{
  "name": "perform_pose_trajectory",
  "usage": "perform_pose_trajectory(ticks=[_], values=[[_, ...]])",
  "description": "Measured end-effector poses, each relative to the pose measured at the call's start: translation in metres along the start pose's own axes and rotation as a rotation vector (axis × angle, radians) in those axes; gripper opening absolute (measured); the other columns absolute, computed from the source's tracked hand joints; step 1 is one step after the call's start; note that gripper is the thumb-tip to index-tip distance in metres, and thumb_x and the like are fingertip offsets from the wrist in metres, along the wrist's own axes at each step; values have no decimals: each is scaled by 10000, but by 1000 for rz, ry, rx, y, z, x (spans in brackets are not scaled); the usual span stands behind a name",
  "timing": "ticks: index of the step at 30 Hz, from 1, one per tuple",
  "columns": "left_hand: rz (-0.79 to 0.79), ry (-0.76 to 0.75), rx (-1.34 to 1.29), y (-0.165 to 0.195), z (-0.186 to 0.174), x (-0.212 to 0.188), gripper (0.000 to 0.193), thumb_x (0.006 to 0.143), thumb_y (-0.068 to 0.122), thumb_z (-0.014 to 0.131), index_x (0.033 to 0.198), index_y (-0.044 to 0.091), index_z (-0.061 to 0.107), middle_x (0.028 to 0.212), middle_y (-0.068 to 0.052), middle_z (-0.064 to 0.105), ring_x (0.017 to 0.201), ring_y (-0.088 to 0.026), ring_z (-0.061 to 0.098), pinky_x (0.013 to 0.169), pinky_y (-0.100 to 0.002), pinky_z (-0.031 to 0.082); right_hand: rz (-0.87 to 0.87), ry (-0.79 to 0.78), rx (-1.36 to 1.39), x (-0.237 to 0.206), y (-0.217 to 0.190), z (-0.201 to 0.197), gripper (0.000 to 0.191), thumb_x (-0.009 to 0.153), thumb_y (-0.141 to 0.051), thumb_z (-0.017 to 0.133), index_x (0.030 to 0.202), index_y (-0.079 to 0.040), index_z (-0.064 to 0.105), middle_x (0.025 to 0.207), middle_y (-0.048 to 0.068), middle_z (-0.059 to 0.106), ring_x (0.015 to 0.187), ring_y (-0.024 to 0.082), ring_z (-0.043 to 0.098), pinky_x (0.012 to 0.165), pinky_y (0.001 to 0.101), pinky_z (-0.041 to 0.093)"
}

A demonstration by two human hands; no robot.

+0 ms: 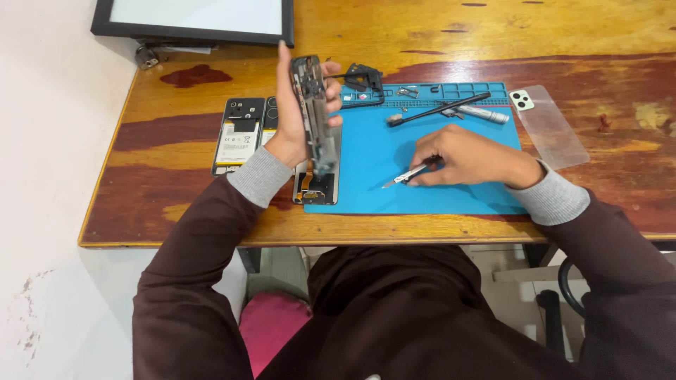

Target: The person disassembles a smartphone on a blue mat, using a screwdriver and tweezers to remove screws and internal components. They lift the motherboard and battery, then reposition parts within the chassis.

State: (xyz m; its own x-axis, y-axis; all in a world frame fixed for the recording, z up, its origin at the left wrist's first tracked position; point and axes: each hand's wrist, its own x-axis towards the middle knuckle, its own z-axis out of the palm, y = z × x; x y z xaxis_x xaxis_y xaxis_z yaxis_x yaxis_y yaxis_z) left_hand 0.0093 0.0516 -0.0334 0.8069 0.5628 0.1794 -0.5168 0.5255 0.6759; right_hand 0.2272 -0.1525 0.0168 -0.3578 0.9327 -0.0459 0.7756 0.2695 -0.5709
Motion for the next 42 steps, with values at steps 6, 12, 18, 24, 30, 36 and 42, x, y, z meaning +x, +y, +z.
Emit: perform_pose_trajectory(ticks=[6, 12, 18, 24, 30, 36, 42], values=[[45, 95, 198, -8, 3, -4, 509, 985, 593, 531, 1264, 168, 518, 1011, -39, 625, 871, -158, 643, 738, -369, 591, -3, 54, -17, 1, 1, 2, 231, 794, -258, 780, 854, -36, 765, 749, 77, 717, 642, 186, 682, 570, 325, 531], [72, -97, 383, -7, 11, -7, 684, 1082, 623, 352, 1401, 71, 600, 1150, -87, 673, 1064, -183, 682, 973, -359, 581, 12, 73, 6, -1, 2, 3, 209, 829, -240, 745, 873, -36, 722, 754, 71, 735, 637, 188, 694, 601, 340, 546], [93, -127, 735, -12, 24, -12, 779, 1072, 650, 223, 1522, 78, 501, 1380, -41, 660, 1285, -142, 641, 1138, -312, 523, -6, 110, 27, -2, 4, 0, 174, 814, -194, 719, 909, -48, 711, 770, 57, 759, 617, 176, 695, 648, 322, 560], [29, 104, 748, -11, 29, -10, 512, 1006, 402, 648, 1374, 56, 570, 1181, -75, 722, 1057, -129, 699, 947, -296, 578, 25, 182, 77, 0, 5, -6, 343, 791, -109, 712, 1129, -55, 692, 837, 52, 768, 594, 144, 650, 545, 288, 494], [28, 1, 815, -6, 34, -16, 458, 965, 321, 790, 1273, 31, 615, 1139, -52, 713, 1035, -120, 689, 934, -287, 575, -4, 250, 271, -3, 12, 7, 251, 954, -78, 705, 1203, -58, 727, 946, 60, 784, 716, 100, 651, 634, 259, 520], [-218, -55, 955, -7, 33, -18, 514, 847, 345, 834, 1235, 65, 643, 1101, -25, 740, 1013, -129, 712, 899, -289, 592, -62, 299, 445, 3, 24, 13, 197, 1025, -72, 650, 1209, -6, 668, 1077, 71, 711, 1003, 103, 705, 909, 273, 603], [-80, -301, 983, -15, 32, -22, 770, 859, 252, 905, 1445, 13, 466, 1355, -117, 621, 1248, -199, 616, 1066, -319, 523, 44, 315, 484, 5, 19, 12, 222, 1029, -90, 619, 1232, -20, 677, 1044, 23, 716, 948, 69, 669, 771, 237, 566]])
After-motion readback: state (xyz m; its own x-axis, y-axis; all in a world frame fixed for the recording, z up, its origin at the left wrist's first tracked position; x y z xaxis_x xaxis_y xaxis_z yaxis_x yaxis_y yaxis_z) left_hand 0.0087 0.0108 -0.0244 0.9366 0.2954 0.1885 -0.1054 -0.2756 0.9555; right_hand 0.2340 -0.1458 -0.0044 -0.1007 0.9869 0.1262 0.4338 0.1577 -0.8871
